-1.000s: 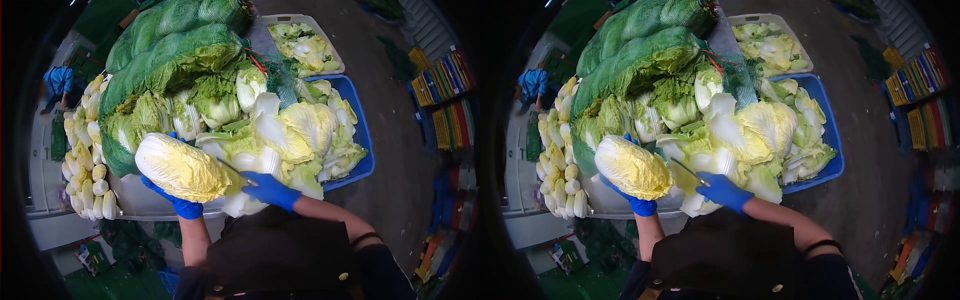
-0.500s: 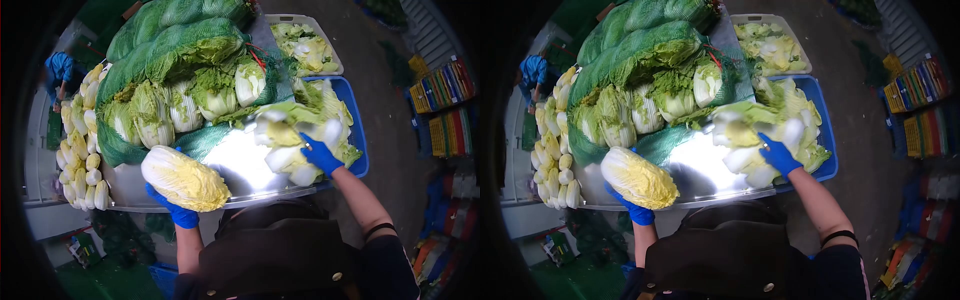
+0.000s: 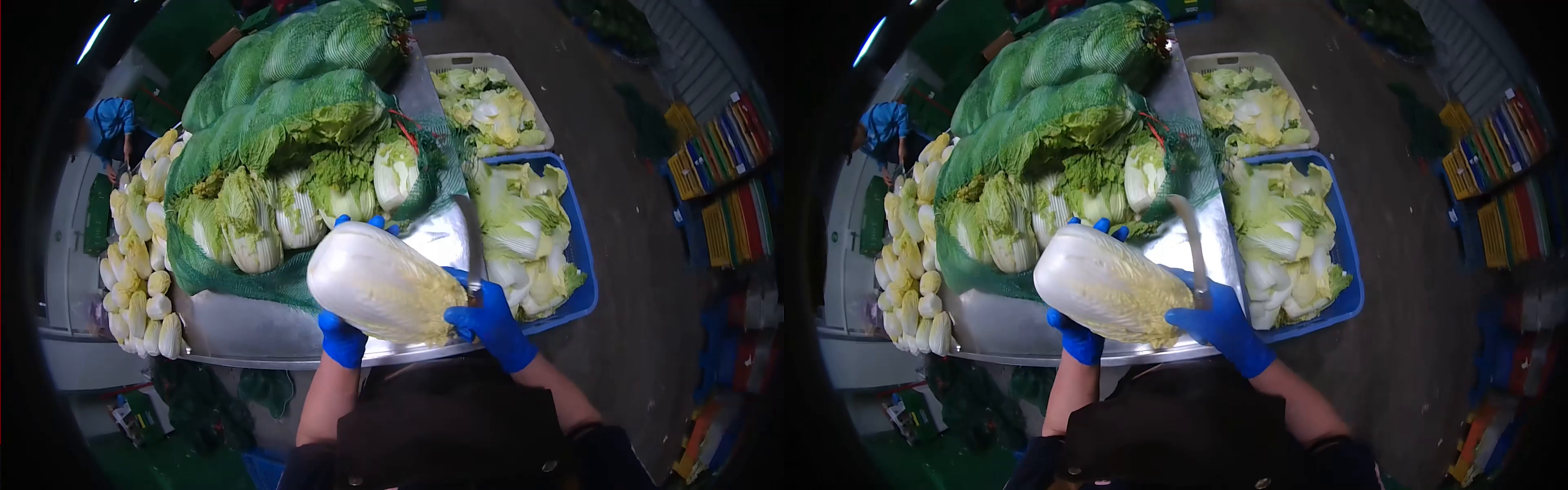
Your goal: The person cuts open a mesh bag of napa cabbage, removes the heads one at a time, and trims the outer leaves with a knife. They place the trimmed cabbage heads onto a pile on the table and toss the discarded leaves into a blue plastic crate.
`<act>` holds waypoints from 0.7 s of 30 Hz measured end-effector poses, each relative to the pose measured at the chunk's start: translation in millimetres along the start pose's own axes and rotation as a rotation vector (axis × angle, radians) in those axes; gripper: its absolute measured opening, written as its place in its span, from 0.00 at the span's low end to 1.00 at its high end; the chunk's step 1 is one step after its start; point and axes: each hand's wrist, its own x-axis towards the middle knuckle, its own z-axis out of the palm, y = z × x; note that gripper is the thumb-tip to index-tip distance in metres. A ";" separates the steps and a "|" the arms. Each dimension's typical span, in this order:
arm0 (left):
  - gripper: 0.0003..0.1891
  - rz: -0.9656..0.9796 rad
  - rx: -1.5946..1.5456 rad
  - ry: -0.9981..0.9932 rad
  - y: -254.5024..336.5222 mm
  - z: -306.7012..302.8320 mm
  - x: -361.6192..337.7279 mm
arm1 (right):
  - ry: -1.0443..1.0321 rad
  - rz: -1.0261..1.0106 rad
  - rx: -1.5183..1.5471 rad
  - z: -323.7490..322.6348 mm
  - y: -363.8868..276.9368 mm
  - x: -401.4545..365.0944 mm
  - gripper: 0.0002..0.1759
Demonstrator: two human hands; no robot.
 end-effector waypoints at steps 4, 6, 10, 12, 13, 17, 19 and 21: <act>0.53 0.021 0.305 0.186 -17.8 -20.4 -26.0 | -0.022 -0.403 -0.185 -8.8 11.1 16.2 0.41; 0.52 -0.063 0.184 0.505 -20.3 -14.8 -25.0 | -0.036 -0.507 -0.246 -9.7 27.5 25.9 0.44; 0.60 -0.021 0.260 0.400 -10.2 -38.4 -33.3 | -0.122 -0.473 -0.474 -10.7 17.6 39.5 0.44; 0.61 -0.001 0.420 0.301 -7.3 -46.5 -39.3 | -0.110 -0.314 -0.398 6.3 -6.8 37.2 0.44; 0.62 -0.046 0.379 0.301 -1.7 -43.5 -40.0 | -0.142 -0.388 -0.502 19.9 -16.9 39.1 0.43; 0.62 -0.046 0.536 0.295 17.0 -64.3 -44.7 | -0.161 -0.559 -0.733 68.3 -20.7 51.2 0.42; 0.60 -0.031 0.492 0.251 32.8 -86.1 -46.6 | -0.162 -0.456 -0.816 92.8 -22.2 56.0 0.39; 0.59 -0.041 0.435 0.252 48.6 -105.1 -51.7 | -0.174 -0.442 -0.853 114.6 -13.9 63.5 0.37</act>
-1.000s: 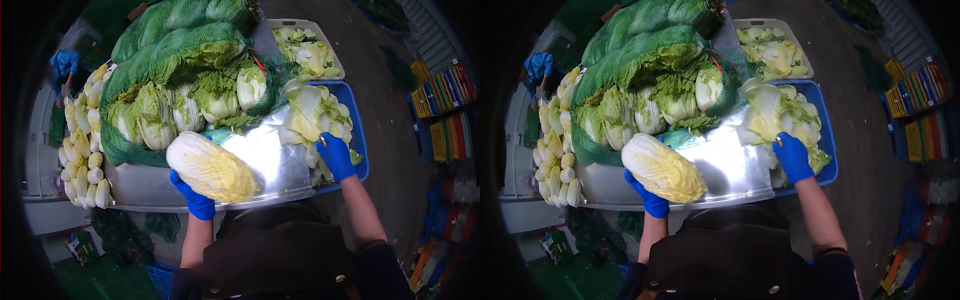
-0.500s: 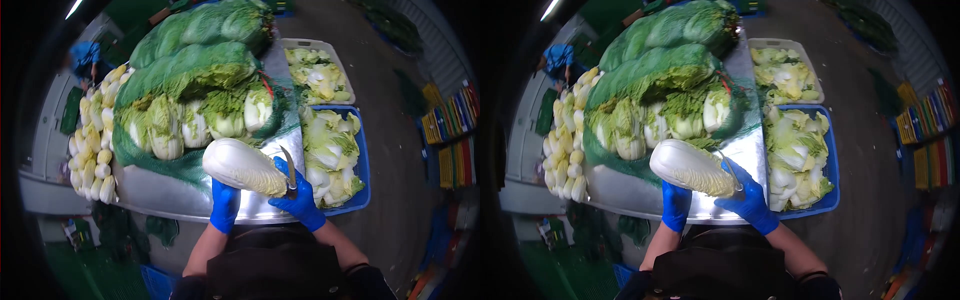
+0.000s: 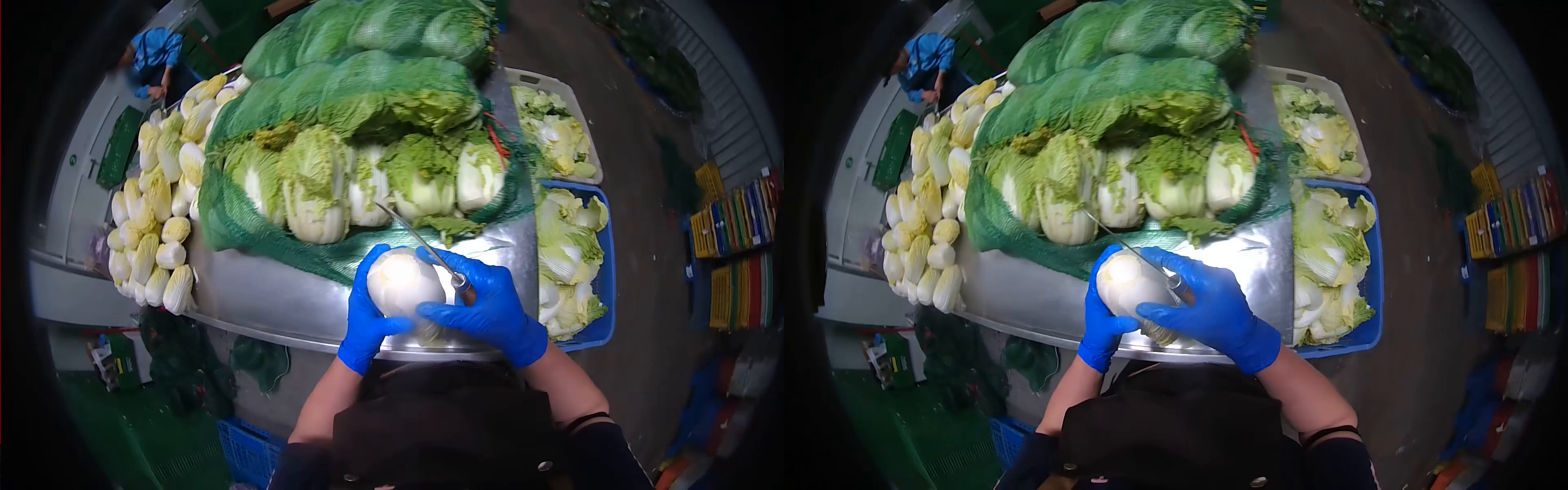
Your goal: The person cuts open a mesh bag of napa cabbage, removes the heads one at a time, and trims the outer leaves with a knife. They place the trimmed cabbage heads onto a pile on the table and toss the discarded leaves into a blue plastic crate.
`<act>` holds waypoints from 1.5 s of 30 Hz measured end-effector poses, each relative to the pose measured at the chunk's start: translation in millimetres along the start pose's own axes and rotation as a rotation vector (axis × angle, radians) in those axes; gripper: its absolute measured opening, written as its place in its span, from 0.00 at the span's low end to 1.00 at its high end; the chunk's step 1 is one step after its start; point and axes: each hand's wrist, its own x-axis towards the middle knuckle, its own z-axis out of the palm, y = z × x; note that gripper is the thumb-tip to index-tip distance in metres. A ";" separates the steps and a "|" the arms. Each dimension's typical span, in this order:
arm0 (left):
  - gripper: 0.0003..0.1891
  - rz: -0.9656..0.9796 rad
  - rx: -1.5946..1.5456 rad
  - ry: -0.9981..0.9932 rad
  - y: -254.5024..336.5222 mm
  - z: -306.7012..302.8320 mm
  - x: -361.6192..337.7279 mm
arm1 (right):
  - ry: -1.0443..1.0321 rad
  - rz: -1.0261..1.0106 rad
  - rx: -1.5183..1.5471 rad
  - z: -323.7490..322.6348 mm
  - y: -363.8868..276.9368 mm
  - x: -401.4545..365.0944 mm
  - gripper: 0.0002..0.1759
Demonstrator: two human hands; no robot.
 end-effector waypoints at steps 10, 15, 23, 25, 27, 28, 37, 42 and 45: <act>0.53 -0.184 -0.187 -0.055 22.7 -116.6 4.6 | -0.052 0.072 0.071 100.0 -0.6 61.4 0.29; 0.49 -0.223 -0.281 0.010 21.9 -175.0 4.0 | 0.005 0.093 -0.187 126.4 -38.2 75.2 0.30; 0.36 0.269 -0.708 0.525 93.8 -352.7 26.6 | 0.609 0.418 -0.025 60.3 -21.4 66.3 0.27; 0.34 0.424 -0.600 0.495 117.3 -410.2 31.5 | 0.710 0.067 -0.568 -3.2 109.0 26.1 0.29; 0.34 0.555 -0.557 0.733 147.6 -450.8 55.1 | 0.785 0.168 -0.382 33.4 52.6 47.7 0.28; 0.35 0.560 -0.584 0.730 155.3 -479.4 62.4 | 0.858 0.298 -0.200 48.8 30.8 52.7 0.28; 0.32 0.716 -0.728 0.787 257.8 -597.9 146.2 | 0.499 0.380 -0.063 73.5 53.8 66.6 0.30; 0.27 0.433 -0.311 0.568 232.4 -580.9 167.1 | 0.556 0.566 0.043 95.2 65.9 69.1 0.23; 0.27 0.519 0.090 0.361 158.7 -535.4 161.9 | 0.671 0.722 0.112 111.1 139.2 35.1 0.17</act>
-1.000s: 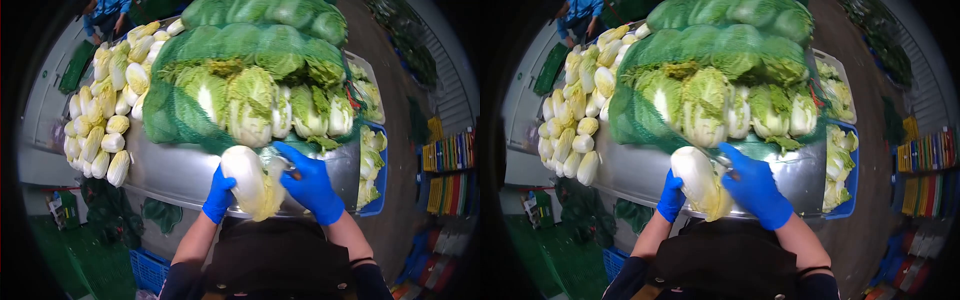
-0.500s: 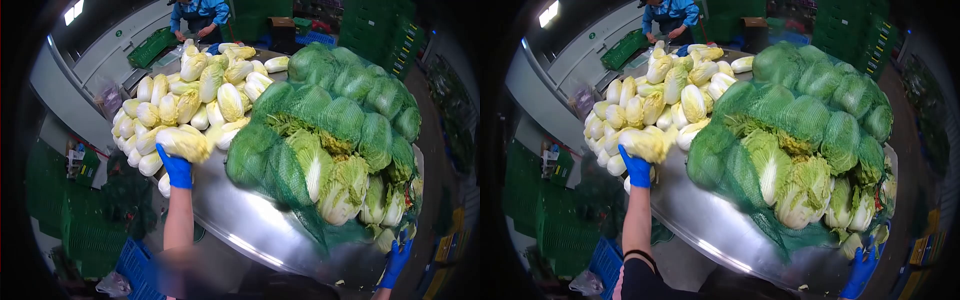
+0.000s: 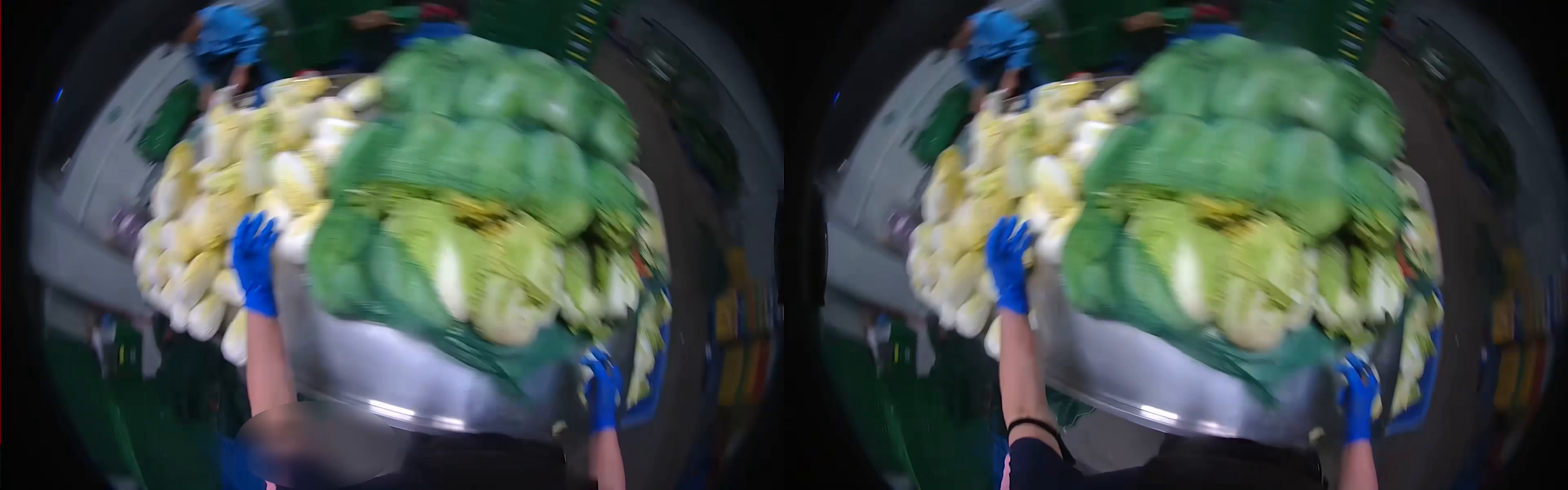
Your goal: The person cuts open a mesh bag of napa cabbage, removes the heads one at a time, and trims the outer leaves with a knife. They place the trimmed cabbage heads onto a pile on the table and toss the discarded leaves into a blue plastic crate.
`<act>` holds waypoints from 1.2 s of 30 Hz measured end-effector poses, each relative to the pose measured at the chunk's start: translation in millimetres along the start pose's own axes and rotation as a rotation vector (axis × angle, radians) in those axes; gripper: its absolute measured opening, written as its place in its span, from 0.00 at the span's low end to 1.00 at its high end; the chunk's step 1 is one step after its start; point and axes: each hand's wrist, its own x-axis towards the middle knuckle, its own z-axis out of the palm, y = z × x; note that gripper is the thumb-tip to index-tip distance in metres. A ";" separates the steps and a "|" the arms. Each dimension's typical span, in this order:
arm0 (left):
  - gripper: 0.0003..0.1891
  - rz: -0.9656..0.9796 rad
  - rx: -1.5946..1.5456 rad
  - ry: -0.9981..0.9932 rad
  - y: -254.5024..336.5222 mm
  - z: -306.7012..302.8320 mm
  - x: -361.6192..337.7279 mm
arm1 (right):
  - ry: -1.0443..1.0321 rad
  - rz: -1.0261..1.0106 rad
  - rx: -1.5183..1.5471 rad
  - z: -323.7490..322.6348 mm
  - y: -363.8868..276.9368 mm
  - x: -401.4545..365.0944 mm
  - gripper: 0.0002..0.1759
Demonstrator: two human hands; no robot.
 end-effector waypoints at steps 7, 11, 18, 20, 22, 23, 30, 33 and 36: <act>0.29 0.000 -0.122 -0.230 27.5 146.8 -88.5 | 0.001 0.383 0.575 -32.9 65.6 -1.0 0.25; 0.26 -0.201 -0.234 -0.530 43.5 268.2 -147.9 | 0.135 0.227 0.716 -75.0 98.5 55.9 0.24; 0.24 -0.627 -0.088 -0.826 -11.2 410.0 -268.0 | 0.144 -0.192 0.364 -94.5 8.0 80.8 0.16; 0.22 -0.751 -0.047 -0.839 -26.9 433.5 -297.4 | 0.106 -0.561 0.334 -64.3 -5.7 89.5 0.19; 0.24 -0.750 -0.054 -0.832 -42.5 458.4 -320.5 | 0.069 -0.559 0.040 -61.6 -17.2 100.7 0.24; 0.25 -0.742 -0.045 -0.785 -46.4 474.9 -328.1 | 0.043 -0.519 0.023 -60.7 -26.0 107.5 0.27; 0.34 -0.390 0.401 -0.546 -122.8 555.5 -382.0 | 0.268 -0.589 -0.244 -80.5 1.6 193.3 0.33; 0.38 -0.377 0.705 -0.683 -142.5 569.9 -425.5 | -0.201 -0.219 0.153 -102.3 -1.3 193.7 0.32; 0.37 -0.033 0.868 -0.854 -164.9 563.9 -450.1 | -0.317 -0.043 0.318 -100.6 2.1 217.2 0.33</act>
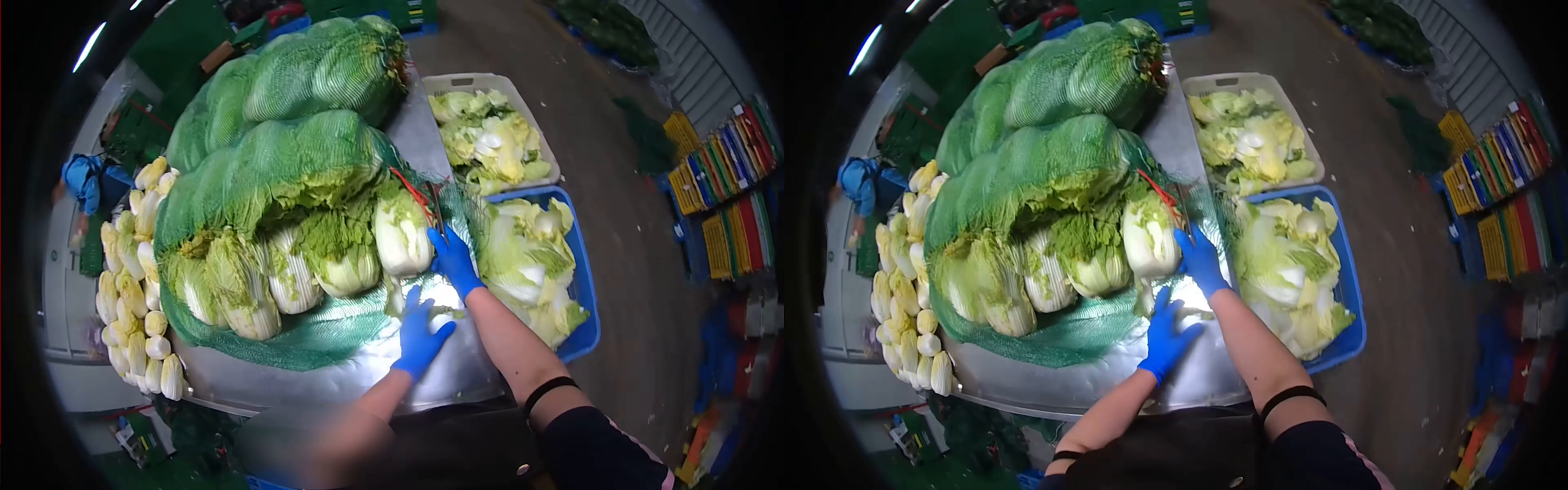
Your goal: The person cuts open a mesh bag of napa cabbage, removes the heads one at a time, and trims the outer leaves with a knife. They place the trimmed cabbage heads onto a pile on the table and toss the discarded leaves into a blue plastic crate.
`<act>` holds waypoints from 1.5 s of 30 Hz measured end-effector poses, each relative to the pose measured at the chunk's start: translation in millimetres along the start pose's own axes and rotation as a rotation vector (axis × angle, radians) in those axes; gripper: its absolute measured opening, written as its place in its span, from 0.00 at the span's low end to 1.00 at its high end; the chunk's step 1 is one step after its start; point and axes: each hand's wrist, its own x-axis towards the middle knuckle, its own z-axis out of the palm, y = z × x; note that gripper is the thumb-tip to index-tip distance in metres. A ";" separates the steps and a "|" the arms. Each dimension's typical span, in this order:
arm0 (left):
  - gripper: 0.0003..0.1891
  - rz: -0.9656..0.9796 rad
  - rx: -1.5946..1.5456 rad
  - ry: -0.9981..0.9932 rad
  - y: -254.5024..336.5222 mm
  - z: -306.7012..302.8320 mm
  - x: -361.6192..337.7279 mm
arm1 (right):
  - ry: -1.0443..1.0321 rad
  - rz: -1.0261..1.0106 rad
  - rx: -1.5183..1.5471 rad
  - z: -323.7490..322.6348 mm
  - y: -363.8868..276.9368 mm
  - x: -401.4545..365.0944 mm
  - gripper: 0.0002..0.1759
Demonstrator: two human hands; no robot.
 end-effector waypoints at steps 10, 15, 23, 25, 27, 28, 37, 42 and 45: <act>0.26 -0.558 -0.984 0.110 20.0 -92.5 88.4 | 0.026 0.014 0.121 -4.8 9.9 11.6 0.30; 0.38 -0.752 -1.246 0.191 81.3 -103.9 107.3 | -0.097 0.210 0.438 -11.9 11.4 23.0 0.24; 0.45 -0.798 -1.136 -0.032 31.6 -121.5 105.7 | -0.320 0.388 0.406 -34.5 -5.6 29.5 0.17; 0.44 -0.742 -1.005 0.034 41.1 -106.2 111.4 | -0.270 0.380 0.325 -32.6 -17.3 26.0 0.19; 0.36 -0.694 -0.973 0.186 47.2 -91.9 116.0 | -0.249 0.374 0.314 -29.8 -20.9 19.4 0.19; 0.36 -0.690 -0.975 0.191 40.1 -80.2 117.4 | -0.229 0.354 0.308 -30.1 -22.5 21.1 0.21; 0.38 -0.389 -0.408 0.442 57.5 -58.9 74.8 | -0.285 0.195 0.249 -25.0 -34.4 -28.5 0.24; 0.45 -0.471 -0.688 0.394 73.5 -50.6 30.6 | -0.269 -0.130 0.073 -18.5 -4.8 -42.6 0.38; 0.47 -0.393 -0.565 0.354 66.9 -33.1 9.9 | -0.245 -0.202 -0.048 -26.7 2.0 -52.1 0.38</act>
